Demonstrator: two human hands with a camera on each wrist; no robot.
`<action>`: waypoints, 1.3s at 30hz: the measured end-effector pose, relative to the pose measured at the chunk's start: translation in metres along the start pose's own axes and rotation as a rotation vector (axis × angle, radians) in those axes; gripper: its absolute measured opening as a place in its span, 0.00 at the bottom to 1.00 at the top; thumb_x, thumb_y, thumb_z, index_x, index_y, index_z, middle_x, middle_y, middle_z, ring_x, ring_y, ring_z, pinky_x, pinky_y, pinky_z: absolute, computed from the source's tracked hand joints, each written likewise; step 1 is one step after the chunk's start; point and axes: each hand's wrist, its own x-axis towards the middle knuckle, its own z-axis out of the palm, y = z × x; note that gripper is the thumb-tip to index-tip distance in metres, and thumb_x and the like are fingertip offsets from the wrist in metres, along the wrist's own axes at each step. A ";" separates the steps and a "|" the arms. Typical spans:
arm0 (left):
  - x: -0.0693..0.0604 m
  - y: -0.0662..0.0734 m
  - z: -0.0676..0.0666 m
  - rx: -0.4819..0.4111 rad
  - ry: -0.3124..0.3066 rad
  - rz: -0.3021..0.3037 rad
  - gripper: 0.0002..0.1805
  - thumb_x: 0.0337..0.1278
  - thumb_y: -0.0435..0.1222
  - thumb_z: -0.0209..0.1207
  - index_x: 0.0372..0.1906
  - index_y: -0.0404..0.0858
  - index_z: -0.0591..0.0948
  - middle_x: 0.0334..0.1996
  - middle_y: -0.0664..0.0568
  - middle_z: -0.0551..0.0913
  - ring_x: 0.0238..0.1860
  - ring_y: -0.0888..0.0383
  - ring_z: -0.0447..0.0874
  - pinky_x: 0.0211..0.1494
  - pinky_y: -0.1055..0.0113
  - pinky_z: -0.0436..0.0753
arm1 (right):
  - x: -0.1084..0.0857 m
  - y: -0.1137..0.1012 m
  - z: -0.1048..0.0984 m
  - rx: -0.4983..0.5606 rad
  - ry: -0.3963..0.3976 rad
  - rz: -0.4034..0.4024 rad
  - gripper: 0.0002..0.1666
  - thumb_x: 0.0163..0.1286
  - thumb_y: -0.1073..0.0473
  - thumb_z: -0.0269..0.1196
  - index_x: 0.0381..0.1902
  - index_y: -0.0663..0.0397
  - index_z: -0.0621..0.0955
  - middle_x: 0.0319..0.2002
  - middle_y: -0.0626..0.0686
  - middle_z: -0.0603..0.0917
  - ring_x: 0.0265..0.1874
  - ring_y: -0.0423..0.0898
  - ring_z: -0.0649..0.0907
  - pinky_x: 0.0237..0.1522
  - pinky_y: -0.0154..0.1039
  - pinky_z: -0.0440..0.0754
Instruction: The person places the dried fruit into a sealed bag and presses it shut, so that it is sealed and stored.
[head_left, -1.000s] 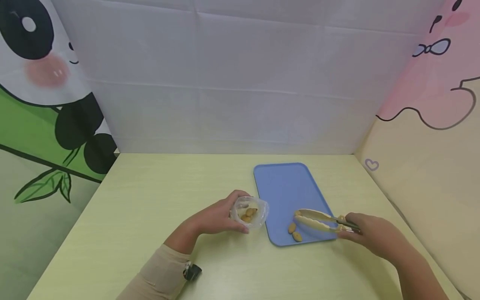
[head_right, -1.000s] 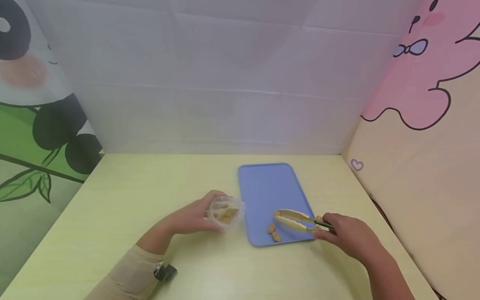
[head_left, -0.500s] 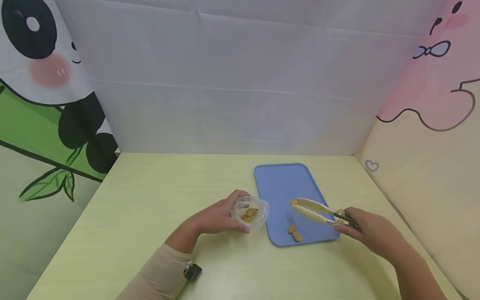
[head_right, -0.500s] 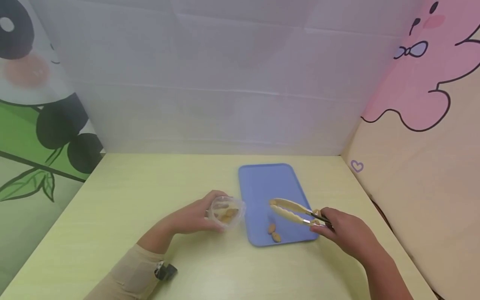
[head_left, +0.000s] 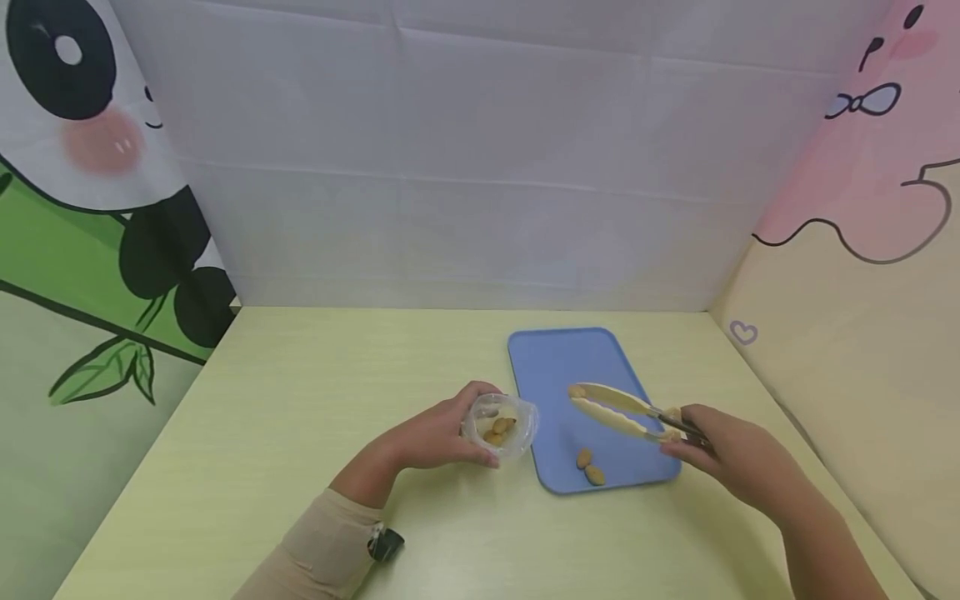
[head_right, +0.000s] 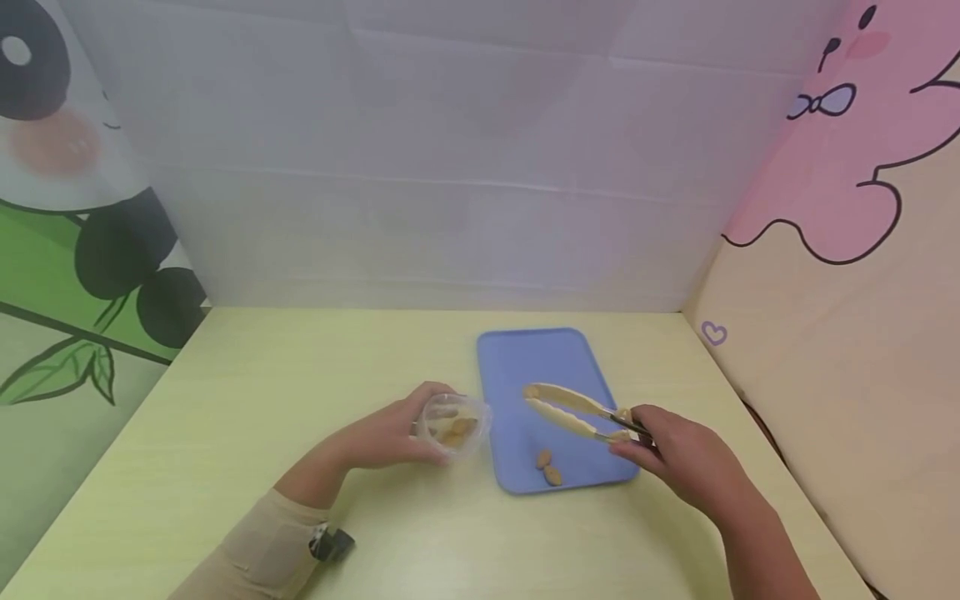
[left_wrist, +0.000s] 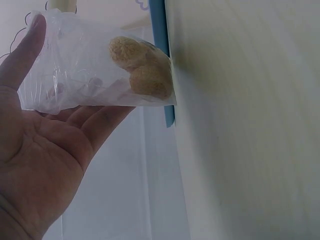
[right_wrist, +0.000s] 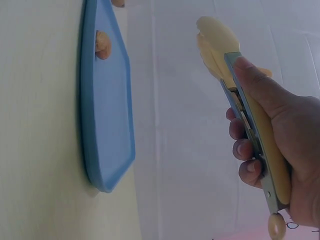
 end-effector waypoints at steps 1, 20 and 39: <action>0.000 0.000 0.000 0.003 0.000 0.003 0.45 0.44 0.51 0.74 0.65 0.58 0.60 0.55 0.49 0.77 0.46 0.57 0.76 0.50 0.59 0.74 | 0.001 -0.003 -0.002 0.004 0.004 -0.007 0.14 0.62 0.43 0.69 0.35 0.37 0.74 0.21 0.33 0.67 0.19 0.29 0.64 0.22 0.30 0.63; 0.000 0.006 0.001 0.007 -0.007 0.006 0.45 0.45 0.52 0.74 0.66 0.56 0.60 0.53 0.51 0.77 0.45 0.58 0.77 0.48 0.61 0.75 | 0.036 -0.052 -0.005 0.043 0.036 -0.190 0.20 0.57 0.42 0.72 0.37 0.39 0.73 0.27 0.32 0.70 0.20 0.29 0.66 0.23 0.28 0.66; 0.000 0.005 0.003 0.024 -0.001 0.012 0.44 0.44 0.53 0.74 0.65 0.58 0.60 0.54 0.50 0.77 0.46 0.58 0.76 0.50 0.61 0.74 | 0.058 -0.056 -0.007 0.185 0.136 -0.202 0.39 0.46 0.40 0.78 0.51 0.46 0.72 0.31 0.39 0.70 0.27 0.35 0.69 0.28 0.31 0.69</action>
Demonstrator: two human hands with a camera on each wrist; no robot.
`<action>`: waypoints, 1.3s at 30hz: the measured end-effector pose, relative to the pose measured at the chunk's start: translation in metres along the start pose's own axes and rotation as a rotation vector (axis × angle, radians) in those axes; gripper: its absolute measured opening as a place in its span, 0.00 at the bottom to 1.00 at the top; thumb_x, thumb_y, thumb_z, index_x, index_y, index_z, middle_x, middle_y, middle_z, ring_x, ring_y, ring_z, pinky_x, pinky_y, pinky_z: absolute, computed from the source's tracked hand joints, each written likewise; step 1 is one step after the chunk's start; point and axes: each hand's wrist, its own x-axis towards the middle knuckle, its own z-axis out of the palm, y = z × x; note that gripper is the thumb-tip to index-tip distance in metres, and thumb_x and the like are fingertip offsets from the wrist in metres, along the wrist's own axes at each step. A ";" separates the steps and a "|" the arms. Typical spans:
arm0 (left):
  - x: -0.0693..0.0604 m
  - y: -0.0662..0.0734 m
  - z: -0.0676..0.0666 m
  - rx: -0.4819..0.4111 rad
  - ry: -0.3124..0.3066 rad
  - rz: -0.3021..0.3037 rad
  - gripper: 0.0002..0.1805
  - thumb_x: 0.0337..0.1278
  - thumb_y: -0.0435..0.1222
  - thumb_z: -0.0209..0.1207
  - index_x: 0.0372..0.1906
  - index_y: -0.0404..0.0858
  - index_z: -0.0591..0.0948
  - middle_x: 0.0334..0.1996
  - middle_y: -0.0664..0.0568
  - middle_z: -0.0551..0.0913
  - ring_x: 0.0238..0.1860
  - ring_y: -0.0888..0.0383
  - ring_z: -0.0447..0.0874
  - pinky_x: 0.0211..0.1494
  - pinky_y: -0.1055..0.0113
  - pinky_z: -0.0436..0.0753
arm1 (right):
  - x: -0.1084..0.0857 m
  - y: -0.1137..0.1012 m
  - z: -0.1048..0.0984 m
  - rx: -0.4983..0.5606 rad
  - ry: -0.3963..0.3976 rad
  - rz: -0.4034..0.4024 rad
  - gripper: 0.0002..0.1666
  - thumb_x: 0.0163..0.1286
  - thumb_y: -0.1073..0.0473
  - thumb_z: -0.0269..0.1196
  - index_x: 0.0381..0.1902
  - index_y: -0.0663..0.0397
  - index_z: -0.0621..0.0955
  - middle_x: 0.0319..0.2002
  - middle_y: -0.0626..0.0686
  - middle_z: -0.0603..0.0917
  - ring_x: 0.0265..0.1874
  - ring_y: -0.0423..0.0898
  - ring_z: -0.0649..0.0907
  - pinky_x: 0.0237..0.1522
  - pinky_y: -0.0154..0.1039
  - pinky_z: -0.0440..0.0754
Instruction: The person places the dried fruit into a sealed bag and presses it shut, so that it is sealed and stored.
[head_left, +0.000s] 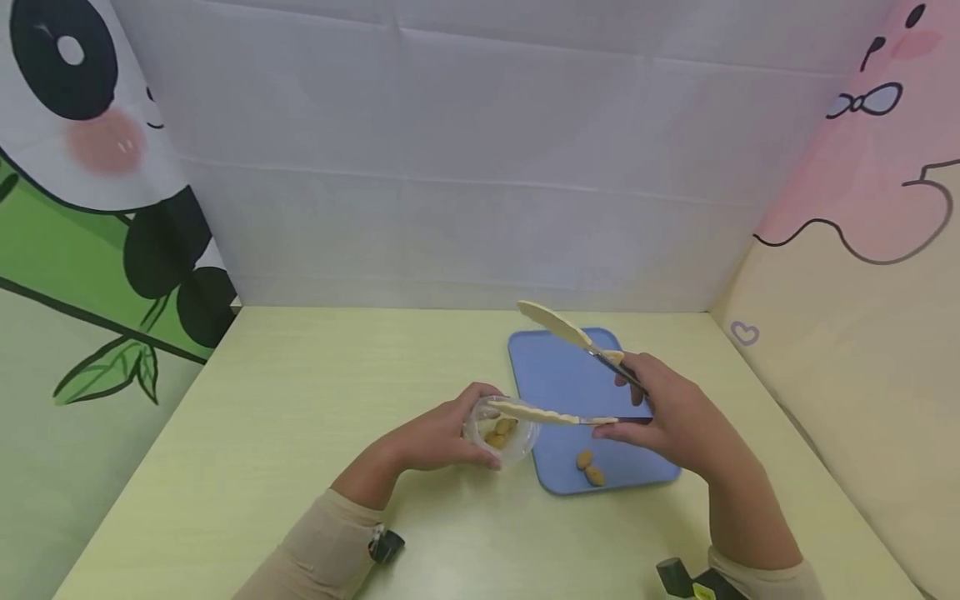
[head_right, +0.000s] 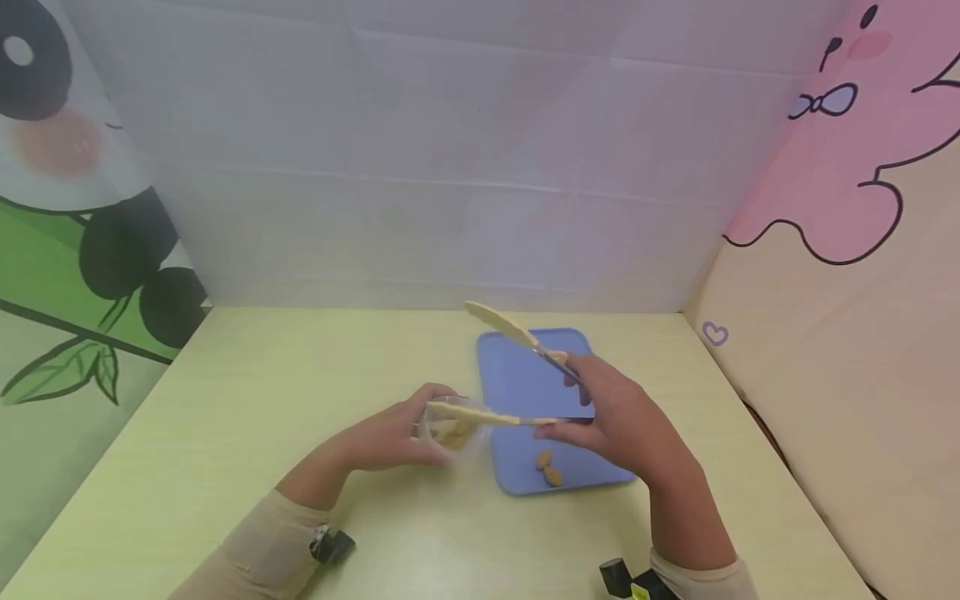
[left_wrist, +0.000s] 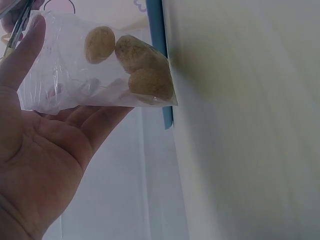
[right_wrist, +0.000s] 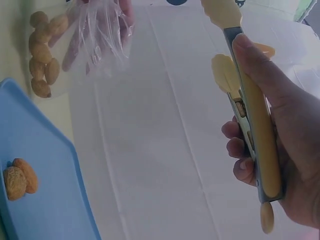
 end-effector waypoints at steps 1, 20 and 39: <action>0.000 0.000 0.000 0.003 0.001 0.001 0.44 0.44 0.53 0.74 0.65 0.58 0.60 0.54 0.50 0.77 0.46 0.58 0.76 0.50 0.61 0.74 | 0.000 0.001 -0.001 0.002 0.009 0.000 0.39 0.45 0.41 0.78 0.50 0.46 0.72 0.31 0.39 0.70 0.27 0.35 0.68 0.28 0.31 0.69; 0.003 -0.005 0.002 0.006 0.013 0.004 0.44 0.45 0.50 0.74 0.65 0.59 0.60 0.57 0.50 0.76 0.52 0.50 0.76 0.54 0.57 0.72 | -0.006 0.023 -0.011 0.056 -0.099 0.224 0.31 0.55 0.39 0.73 0.40 0.45 0.67 0.22 0.47 0.66 0.19 0.38 0.66 0.21 0.34 0.65; 0.003 -0.010 -0.001 -0.020 0.020 -0.009 0.44 0.44 0.51 0.74 0.65 0.59 0.60 0.58 0.50 0.75 0.53 0.49 0.75 0.55 0.56 0.72 | -0.015 0.039 -0.020 -0.010 -0.361 0.521 0.43 0.47 0.22 0.68 0.45 0.47 0.70 0.40 0.53 0.74 0.30 0.47 0.75 0.30 0.41 0.70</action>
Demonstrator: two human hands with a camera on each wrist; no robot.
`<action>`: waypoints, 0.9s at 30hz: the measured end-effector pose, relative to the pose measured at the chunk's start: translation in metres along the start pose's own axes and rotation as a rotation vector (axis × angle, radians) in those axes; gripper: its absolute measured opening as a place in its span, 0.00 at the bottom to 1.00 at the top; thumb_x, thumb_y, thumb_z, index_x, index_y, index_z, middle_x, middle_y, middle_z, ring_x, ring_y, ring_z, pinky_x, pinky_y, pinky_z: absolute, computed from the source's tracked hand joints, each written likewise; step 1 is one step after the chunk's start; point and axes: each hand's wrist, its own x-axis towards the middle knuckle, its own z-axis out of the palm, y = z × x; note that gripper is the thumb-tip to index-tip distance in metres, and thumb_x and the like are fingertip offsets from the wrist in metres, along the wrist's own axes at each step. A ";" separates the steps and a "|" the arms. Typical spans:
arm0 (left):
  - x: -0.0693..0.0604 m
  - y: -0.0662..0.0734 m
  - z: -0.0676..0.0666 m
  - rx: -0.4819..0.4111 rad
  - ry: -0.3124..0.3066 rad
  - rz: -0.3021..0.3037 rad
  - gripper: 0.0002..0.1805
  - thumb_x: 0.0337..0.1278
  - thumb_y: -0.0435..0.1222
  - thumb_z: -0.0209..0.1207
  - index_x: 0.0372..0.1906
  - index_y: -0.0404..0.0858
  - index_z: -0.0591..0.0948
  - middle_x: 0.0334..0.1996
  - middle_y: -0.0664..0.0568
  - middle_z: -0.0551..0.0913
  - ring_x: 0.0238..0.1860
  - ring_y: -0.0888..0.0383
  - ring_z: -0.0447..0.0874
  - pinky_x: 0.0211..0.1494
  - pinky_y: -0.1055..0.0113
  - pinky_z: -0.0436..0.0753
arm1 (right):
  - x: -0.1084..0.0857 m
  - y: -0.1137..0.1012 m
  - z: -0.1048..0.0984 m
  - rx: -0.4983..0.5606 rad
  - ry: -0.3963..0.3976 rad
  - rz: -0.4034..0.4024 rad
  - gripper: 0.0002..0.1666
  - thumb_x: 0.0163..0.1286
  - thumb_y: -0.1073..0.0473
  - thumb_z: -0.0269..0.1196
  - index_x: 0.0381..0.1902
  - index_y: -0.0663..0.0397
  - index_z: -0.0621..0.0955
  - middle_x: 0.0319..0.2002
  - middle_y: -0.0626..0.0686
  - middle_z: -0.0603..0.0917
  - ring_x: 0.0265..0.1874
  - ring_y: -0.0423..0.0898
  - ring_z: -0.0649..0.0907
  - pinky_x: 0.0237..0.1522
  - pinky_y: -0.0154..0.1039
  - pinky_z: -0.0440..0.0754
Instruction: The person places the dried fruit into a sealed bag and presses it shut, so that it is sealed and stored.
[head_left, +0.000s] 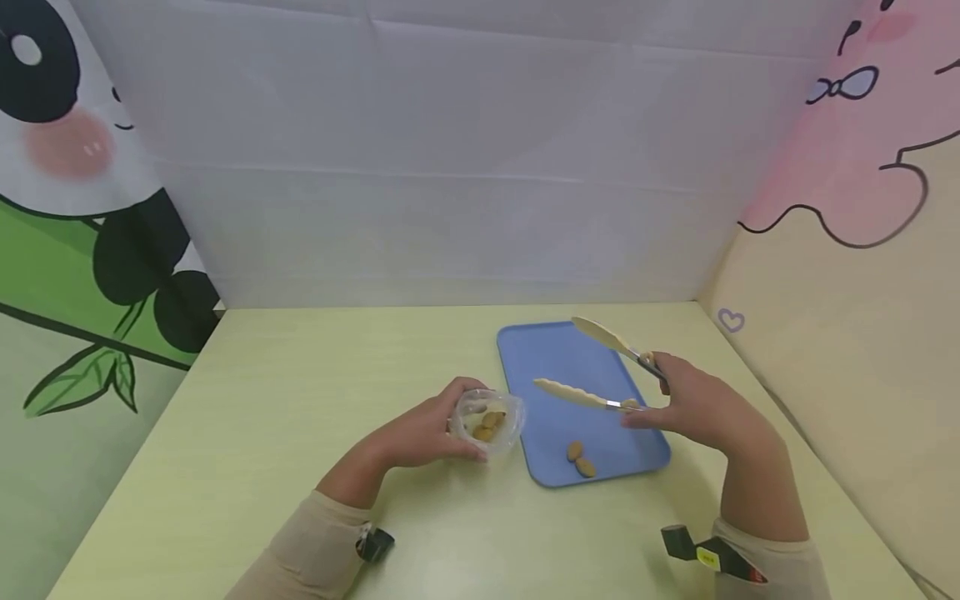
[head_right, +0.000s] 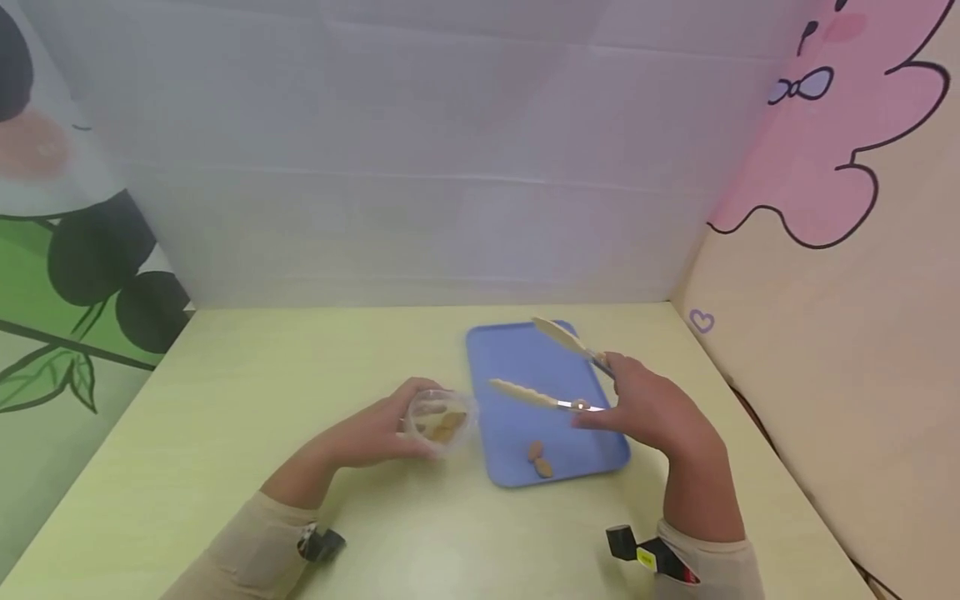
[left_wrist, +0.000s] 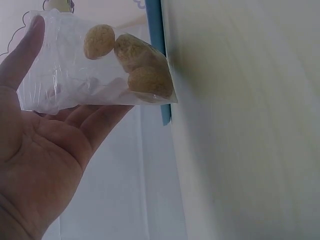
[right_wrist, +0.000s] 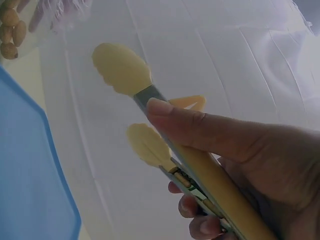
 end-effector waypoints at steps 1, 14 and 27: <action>-0.001 0.001 0.000 0.000 0.000 -0.003 0.44 0.44 0.51 0.74 0.65 0.59 0.60 0.58 0.50 0.75 0.53 0.48 0.75 0.55 0.56 0.72 | -0.001 0.001 -0.002 -0.001 -0.007 0.002 0.43 0.47 0.23 0.68 0.45 0.47 0.70 0.40 0.53 0.74 0.31 0.47 0.75 0.30 0.41 0.70; -0.004 0.010 0.000 0.009 0.000 -0.026 0.44 0.45 0.49 0.74 0.65 0.59 0.60 0.58 0.48 0.75 0.52 0.49 0.75 0.53 0.57 0.72 | -0.012 0.006 -0.006 -0.041 -0.153 0.070 0.40 0.48 0.34 0.73 0.47 0.53 0.74 0.37 0.50 0.76 0.33 0.46 0.76 0.33 0.42 0.73; -0.002 0.008 0.000 -0.003 -0.001 -0.028 0.44 0.45 0.47 0.75 0.65 0.58 0.60 0.59 0.48 0.74 0.53 0.47 0.75 0.54 0.55 0.72 | -0.013 0.000 -0.001 -0.097 -0.268 0.084 0.30 0.47 0.37 0.75 0.37 0.49 0.75 0.33 0.47 0.77 0.34 0.46 0.75 0.36 0.46 0.72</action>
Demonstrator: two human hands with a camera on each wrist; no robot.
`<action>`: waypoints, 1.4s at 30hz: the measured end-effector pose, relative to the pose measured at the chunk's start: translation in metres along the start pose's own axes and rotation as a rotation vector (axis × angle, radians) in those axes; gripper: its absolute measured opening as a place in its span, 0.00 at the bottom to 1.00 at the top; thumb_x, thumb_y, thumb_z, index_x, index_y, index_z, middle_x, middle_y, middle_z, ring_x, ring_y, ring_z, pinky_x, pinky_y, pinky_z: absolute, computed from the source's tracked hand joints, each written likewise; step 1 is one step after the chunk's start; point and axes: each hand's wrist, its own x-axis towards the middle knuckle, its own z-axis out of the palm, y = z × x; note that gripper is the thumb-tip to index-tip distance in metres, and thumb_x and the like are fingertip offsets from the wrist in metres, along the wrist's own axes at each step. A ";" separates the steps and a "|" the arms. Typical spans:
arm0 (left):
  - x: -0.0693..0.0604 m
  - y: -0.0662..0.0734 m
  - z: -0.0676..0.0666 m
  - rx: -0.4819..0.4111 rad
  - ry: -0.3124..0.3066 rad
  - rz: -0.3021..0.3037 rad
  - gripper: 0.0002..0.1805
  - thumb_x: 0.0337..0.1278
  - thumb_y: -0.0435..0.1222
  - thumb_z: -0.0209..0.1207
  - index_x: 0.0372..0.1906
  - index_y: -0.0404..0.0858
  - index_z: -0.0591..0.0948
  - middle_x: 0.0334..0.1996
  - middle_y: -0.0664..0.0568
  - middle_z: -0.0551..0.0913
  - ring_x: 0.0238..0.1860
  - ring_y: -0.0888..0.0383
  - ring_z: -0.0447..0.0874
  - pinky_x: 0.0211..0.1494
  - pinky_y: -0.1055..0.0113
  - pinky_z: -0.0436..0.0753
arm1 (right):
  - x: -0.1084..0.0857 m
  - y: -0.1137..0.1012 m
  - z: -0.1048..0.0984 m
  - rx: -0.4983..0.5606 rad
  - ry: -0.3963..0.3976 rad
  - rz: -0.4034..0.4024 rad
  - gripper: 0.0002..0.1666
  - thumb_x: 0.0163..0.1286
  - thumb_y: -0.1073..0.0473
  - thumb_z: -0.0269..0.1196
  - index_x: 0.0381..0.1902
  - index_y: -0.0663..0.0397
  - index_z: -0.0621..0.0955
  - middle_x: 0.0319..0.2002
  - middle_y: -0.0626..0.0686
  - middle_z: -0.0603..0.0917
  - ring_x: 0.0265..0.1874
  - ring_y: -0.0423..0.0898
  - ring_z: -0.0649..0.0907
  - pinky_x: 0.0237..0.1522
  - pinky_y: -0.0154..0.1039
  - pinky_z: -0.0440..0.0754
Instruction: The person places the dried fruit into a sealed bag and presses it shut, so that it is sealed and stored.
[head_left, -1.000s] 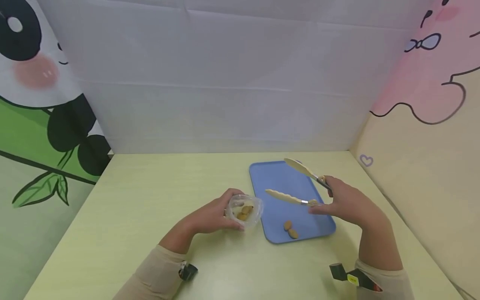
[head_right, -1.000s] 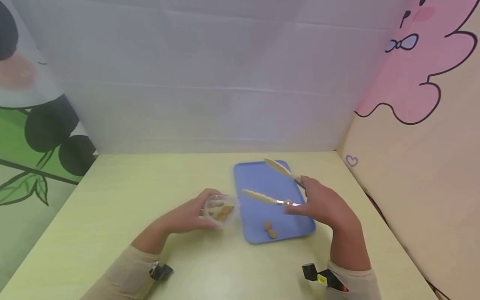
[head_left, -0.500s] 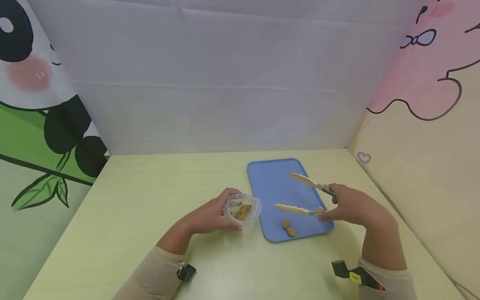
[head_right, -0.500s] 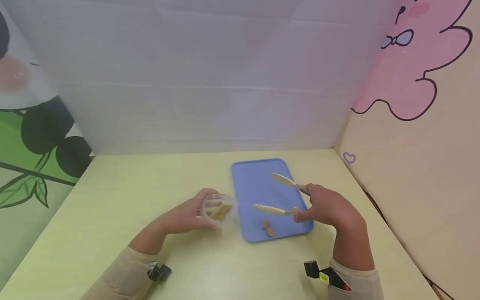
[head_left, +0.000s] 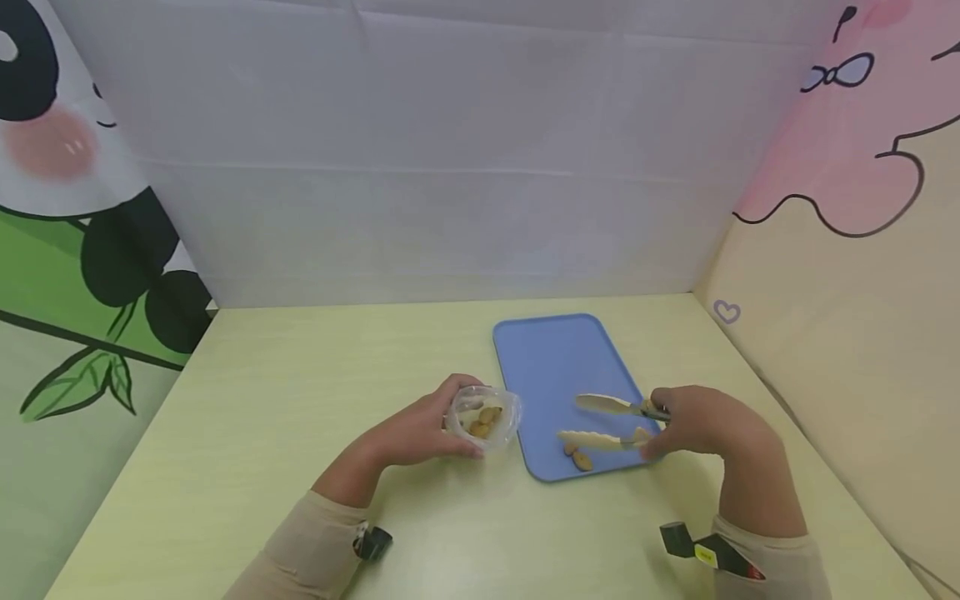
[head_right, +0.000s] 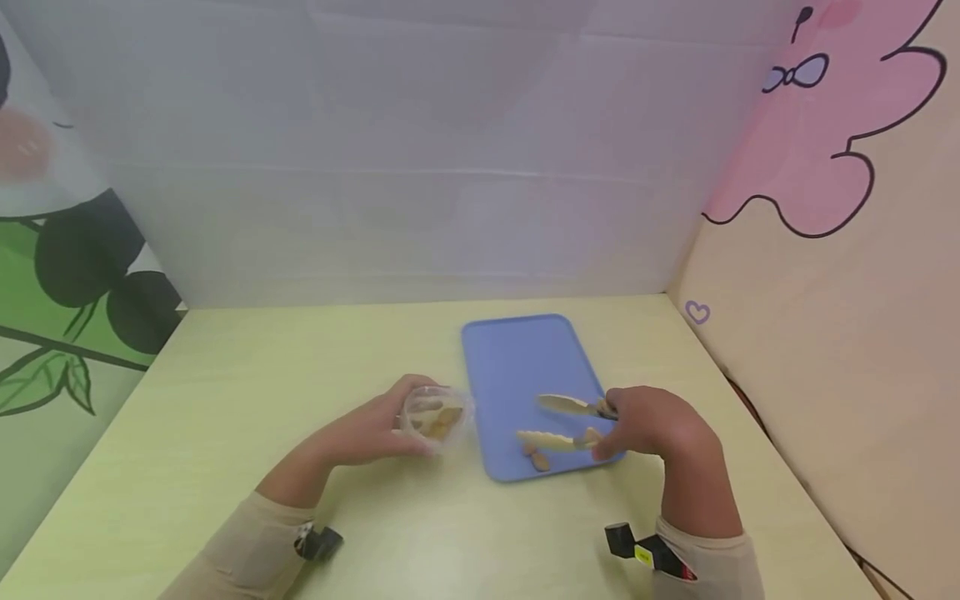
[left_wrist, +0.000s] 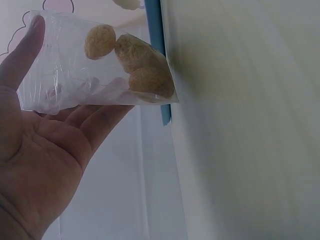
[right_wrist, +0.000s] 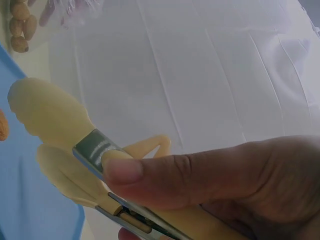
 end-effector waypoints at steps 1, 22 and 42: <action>0.000 0.000 0.000 0.003 0.001 -0.001 0.44 0.45 0.47 0.75 0.65 0.58 0.60 0.58 0.48 0.74 0.53 0.48 0.75 0.54 0.55 0.72 | 0.000 -0.001 0.001 0.001 -0.002 0.003 0.30 0.46 0.37 0.75 0.36 0.48 0.76 0.33 0.47 0.77 0.34 0.46 0.75 0.36 0.46 0.72; 0.000 0.004 -0.001 0.008 0.000 -0.008 0.44 0.44 0.51 0.74 0.65 0.58 0.60 0.58 0.50 0.74 0.52 0.48 0.76 0.54 0.56 0.73 | 0.003 -0.014 0.006 -0.038 -0.010 -0.034 0.22 0.47 0.44 0.74 0.24 0.45 0.73 0.25 0.45 0.72 0.27 0.44 0.70 0.29 0.41 0.65; 0.000 0.003 0.001 0.000 -0.015 -0.011 0.44 0.44 0.52 0.74 0.65 0.58 0.60 0.57 0.50 0.75 0.51 0.49 0.76 0.53 0.57 0.73 | 0.003 -0.004 0.003 0.003 0.063 -0.098 0.20 0.51 0.49 0.70 0.22 0.44 0.69 0.21 0.44 0.67 0.23 0.41 0.67 0.28 0.39 0.63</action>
